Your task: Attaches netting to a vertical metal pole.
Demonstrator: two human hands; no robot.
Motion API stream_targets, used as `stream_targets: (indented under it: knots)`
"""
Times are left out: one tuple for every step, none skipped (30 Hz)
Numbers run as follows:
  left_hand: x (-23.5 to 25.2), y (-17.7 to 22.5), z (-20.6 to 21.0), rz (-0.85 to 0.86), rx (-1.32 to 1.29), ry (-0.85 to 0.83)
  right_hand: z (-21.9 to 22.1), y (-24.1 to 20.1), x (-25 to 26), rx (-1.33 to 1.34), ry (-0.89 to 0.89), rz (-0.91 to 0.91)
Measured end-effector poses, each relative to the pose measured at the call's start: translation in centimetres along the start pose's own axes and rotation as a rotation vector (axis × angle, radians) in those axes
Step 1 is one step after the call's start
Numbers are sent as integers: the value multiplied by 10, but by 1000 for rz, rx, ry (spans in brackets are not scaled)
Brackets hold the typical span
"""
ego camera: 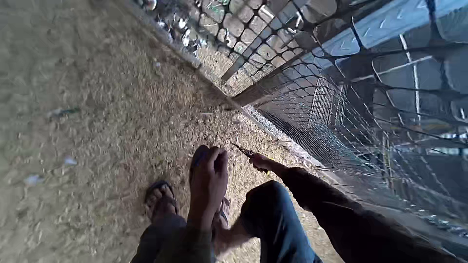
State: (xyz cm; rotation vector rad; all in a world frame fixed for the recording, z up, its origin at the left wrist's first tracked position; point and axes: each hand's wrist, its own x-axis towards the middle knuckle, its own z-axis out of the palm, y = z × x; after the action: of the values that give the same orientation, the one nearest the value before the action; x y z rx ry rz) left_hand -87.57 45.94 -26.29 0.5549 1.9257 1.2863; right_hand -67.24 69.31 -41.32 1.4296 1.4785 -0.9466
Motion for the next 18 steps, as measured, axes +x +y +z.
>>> stream_targets:
  knots:
    - [13, 1, -1, 38, 74, -45, -6, -2, 13, -41, 6, -5]
    - [26, 1, -1, 80, 116, -78, -9, -3, 25, -80, 14, -22]
    - [39, 0, 1, 122, 141, -105, -11, -6, 38, -115, 21, -51]
    - [53, 0, 3, 151, 158, -137, -15, -9, 50, -145, 27, -94]
    - [65, -2, 5, 175, 169, -170, -19, -10, 61, -171, 38, -141]
    - [76, -4, 7, 206, 184, -195, -21, -9, 70, -195, 50, -183]
    - [86, -6, 8, 234, 197, -217, -21, -8, 78, -210, 67, -219]
    - [96, -6, 9, 254, 201, -231, -21, -8, 85, -220, 91, -250]
    - [106, -7, 11, 269, 193, -238, -20, -9, 92, -226, 107, -270]
    - [114, -8, 13, 277, 173, -246, -20, -8, 99, -244, 112, -276]
    - [120, -7, 17, 275, 143, -266, -19, -7, 104, -274, 105, -284]
    - [124, -4, 21, 258, 108, -300, -19, -8, 108, -315, 100, -288]
    - [128, -3, 25, 234, 75, -342, -19, -9, 109, -355, 93, -276]
    - [131, -4, 30, 206, 45, -379, -19, -10, 109, -390, 101, -258]
    - [135, -7, 33, 176, 21, -407, -20, -13, 105, -413, 115, -237]
    - [139, -12, 36, 151, 1, -422, -20, -17, 98, -430, 130, -234]
    - [142, -16, 37, 144, -21, -431, -19, -23, 86, -428, 141, -257]
    - [147, -18, 38, 139, -49, -435, -21, -28, 70, -389, 168, -312]
